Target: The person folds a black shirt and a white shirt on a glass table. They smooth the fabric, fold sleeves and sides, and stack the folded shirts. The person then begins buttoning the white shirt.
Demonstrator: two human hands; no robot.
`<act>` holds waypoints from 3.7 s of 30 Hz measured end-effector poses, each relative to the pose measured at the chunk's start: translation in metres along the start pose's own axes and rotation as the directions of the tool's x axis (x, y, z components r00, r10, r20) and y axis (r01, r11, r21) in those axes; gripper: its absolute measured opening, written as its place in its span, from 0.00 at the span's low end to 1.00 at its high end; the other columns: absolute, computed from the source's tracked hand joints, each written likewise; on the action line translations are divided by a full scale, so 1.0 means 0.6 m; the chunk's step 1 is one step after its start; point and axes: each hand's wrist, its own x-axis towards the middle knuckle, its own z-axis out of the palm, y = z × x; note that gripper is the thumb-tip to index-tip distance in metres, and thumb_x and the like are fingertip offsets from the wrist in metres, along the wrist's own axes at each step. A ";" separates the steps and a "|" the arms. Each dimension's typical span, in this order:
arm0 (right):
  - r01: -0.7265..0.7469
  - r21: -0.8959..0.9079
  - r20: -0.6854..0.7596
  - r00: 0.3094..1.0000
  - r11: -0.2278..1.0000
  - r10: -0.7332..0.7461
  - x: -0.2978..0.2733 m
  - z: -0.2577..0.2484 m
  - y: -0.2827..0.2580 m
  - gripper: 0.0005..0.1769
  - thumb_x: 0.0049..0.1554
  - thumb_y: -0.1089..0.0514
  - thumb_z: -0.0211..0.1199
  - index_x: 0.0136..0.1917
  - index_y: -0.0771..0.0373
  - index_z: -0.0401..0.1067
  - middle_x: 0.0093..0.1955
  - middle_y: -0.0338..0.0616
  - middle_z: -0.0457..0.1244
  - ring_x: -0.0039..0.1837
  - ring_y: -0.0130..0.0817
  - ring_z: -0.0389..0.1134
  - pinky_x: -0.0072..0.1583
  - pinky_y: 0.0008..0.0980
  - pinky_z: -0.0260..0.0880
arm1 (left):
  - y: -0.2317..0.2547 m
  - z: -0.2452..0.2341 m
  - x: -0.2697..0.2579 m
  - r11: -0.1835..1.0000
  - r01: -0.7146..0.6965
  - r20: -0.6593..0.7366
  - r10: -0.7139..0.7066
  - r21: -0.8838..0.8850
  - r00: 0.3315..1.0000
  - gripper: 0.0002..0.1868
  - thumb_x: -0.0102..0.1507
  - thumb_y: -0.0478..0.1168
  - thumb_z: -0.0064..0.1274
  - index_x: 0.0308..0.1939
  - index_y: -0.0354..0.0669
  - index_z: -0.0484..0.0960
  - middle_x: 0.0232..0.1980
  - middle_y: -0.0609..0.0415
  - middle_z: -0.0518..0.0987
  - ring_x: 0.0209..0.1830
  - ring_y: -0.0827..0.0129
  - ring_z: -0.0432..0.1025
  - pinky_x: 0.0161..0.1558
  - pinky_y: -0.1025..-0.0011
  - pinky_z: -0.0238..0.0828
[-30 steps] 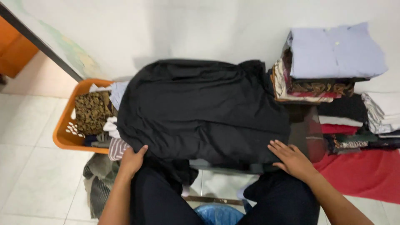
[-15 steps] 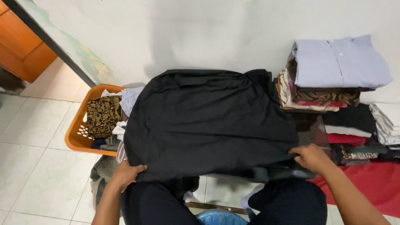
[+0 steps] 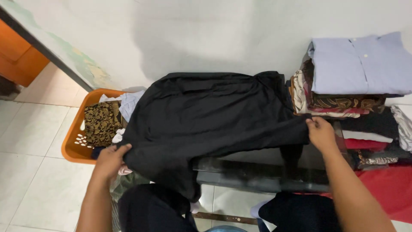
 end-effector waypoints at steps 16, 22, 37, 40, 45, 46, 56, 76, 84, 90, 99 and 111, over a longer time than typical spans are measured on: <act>-0.158 -0.251 -0.138 0.982 0.955 0.127 -0.007 0.093 -0.037 0.17 0.67 0.53 0.58 0.60 0.69 0.72 0.45 0.66 0.70 0.51 0.62 0.74 0.49 0.55 0.76 | 0.047 0.137 0.225 0.980 -0.149 -0.113 0.164 0.133 0.980 0.31 0.69 0.59 0.60 0.62 0.36 0.79 0.56 0.34 0.79 0.44 0.51 0.79 0.30 0.53 0.75; -0.101 -0.068 -0.242 0.967 0.993 0.082 -0.051 0.064 -0.083 0.20 0.66 0.58 0.64 0.62 0.78 0.66 0.48 0.71 0.68 0.53 0.67 0.71 0.50 0.60 0.74 | 0.013 0.137 0.174 0.966 -0.188 -0.017 0.188 -0.176 0.982 0.33 0.77 0.52 0.43 0.72 0.23 0.61 0.68 0.30 0.69 0.59 0.49 0.71 0.60 0.49 0.69; 0.302 -0.229 0.791 0.612 0.925 -0.004 -0.418 0.225 -0.476 0.37 0.63 0.27 0.52 0.32 0.60 0.72 0.35 0.52 0.67 0.42 0.57 0.71 0.44 0.52 0.68 | -0.054 0.097 0.005 0.712 -0.024 0.061 -0.026 0.702 0.998 0.27 0.58 0.68 0.57 0.37 0.49 0.80 0.26 0.52 0.83 0.31 0.62 0.79 0.43 0.65 0.67; 0.279 -0.217 0.889 0.452 0.936 0.071 -0.449 0.244 -0.492 0.42 0.61 0.25 0.54 0.54 0.69 0.75 0.54 0.64 0.68 0.56 0.62 0.70 0.54 0.52 0.70 | -0.039 0.108 -0.026 0.782 -0.088 0.203 -0.050 0.617 0.978 0.26 0.64 0.56 0.60 0.23 0.45 0.67 0.21 0.49 0.73 0.24 0.63 0.70 0.36 0.67 0.62; 0.031 0.019 0.927 0.374 0.999 -0.030 -0.504 0.290 -0.518 0.65 0.51 0.24 0.61 0.83 0.61 0.35 0.84 0.51 0.39 0.82 0.51 0.44 0.76 0.43 0.52 | -0.058 0.140 -0.020 0.988 0.086 0.292 -0.121 0.132 0.949 0.18 0.69 0.50 0.51 0.32 0.39 0.77 0.21 0.53 0.72 0.15 0.68 0.60 0.20 0.70 0.48; 0.031 0.020 0.927 0.375 0.999 -0.030 -0.530 0.311 -0.514 0.65 0.51 0.24 0.61 0.83 0.61 0.35 0.84 0.51 0.39 0.82 0.51 0.44 0.76 0.43 0.52 | -0.073 0.146 -0.009 0.988 0.085 0.293 -0.121 0.132 0.948 0.18 0.69 0.50 0.51 0.32 0.39 0.77 0.21 0.53 0.72 0.15 0.68 0.60 0.20 0.70 0.48; -0.389 0.529 0.437 0.887 0.754 0.150 -0.550 0.350 -0.549 0.48 0.48 0.46 0.70 0.74 0.57 0.48 0.70 0.48 0.61 0.69 0.42 0.63 0.68 0.38 0.63 | -0.049 0.270 -0.050 0.646 0.263 0.275 -0.085 -0.717 0.958 0.22 0.72 0.48 0.43 0.54 0.29 0.76 0.54 0.38 0.81 0.48 0.51 0.77 0.46 0.53 0.76; 0.088 0.161 0.883 0.433 0.983 -0.183 -0.243 -0.010 -0.446 0.52 0.45 0.32 0.70 0.76 0.57 0.61 0.77 0.37 0.61 0.74 0.29 0.62 0.73 0.27 0.56 | 0.061 0.287 0.113 0.720 -0.043 -0.023 0.038 -0.693 0.999 0.17 0.70 0.44 0.44 0.51 0.32 0.78 0.47 0.43 0.80 0.45 0.57 0.78 0.46 0.62 0.80; -0.018 0.341 0.565 0.803 0.940 -0.189 -0.095 -0.126 -0.360 0.10 0.50 0.61 0.76 0.47 0.63 0.84 0.44 0.41 0.73 0.49 0.34 0.69 0.59 0.37 0.68 | -0.006 0.287 0.119 0.793 -0.051 0.050 0.102 -0.607 0.994 0.31 0.70 0.45 0.50 0.71 0.30 0.59 0.74 0.29 0.52 0.66 0.35 0.62 0.54 0.31 0.70; 0.349 -0.521 0.221 0.937 0.779 -0.272 -0.017 0.084 -0.186 0.26 0.57 0.29 0.59 0.64 0.39 0.73 0.63 0.37 0.67 0.69 0.39 0.66 0.68 0.54 0.60 | -0.069 0.249 0.108 0.855 -0.230 0.093 0.212 0.465 0.973 0.31 0.66 0.67 0.54 0.40 0.40 0.85 0.30 0.44 0.83 0.33 0.51 0.82 0.38 0.48 0.81; 0.395 -0.226 0.158 0.917 0.890 -0.367 -0.082 0.114 -0.154 0.39 0.57 0.36 0.62 0.73 0.60 0.62 0.69 0.59 0.58 0.75 0.59 0.57 0.69 0.60 0.58 | -0.083 0.188 0.127 0.735 -0.463 -0.238 0.627 0.495 0.742 0.09 0.70 0.48 0.56 0.49 0.50 0.80 0.43 0.50 0.83 0.46 0.51 0.79 0.48 0.56 0.76; -0.157 0.046 0.079 0.985 0.987 0.153 0.007 0.177 -0.065 0.22 0.51 0.45 0.74 0.52 0.63 0.81 0.45 0.59 0.71 0.55 0.62 0.72 0.52 0.52 0.71 | 0.022 0.229 0.123 -0.008 -0.730 0.504 0.729 0.683 0.464 0.29 0.59 0.35 0.57 0.63 0.64 0.77 0.79 0.53 0.62 0.80 0.54 0.52 0.72 0.50 0.50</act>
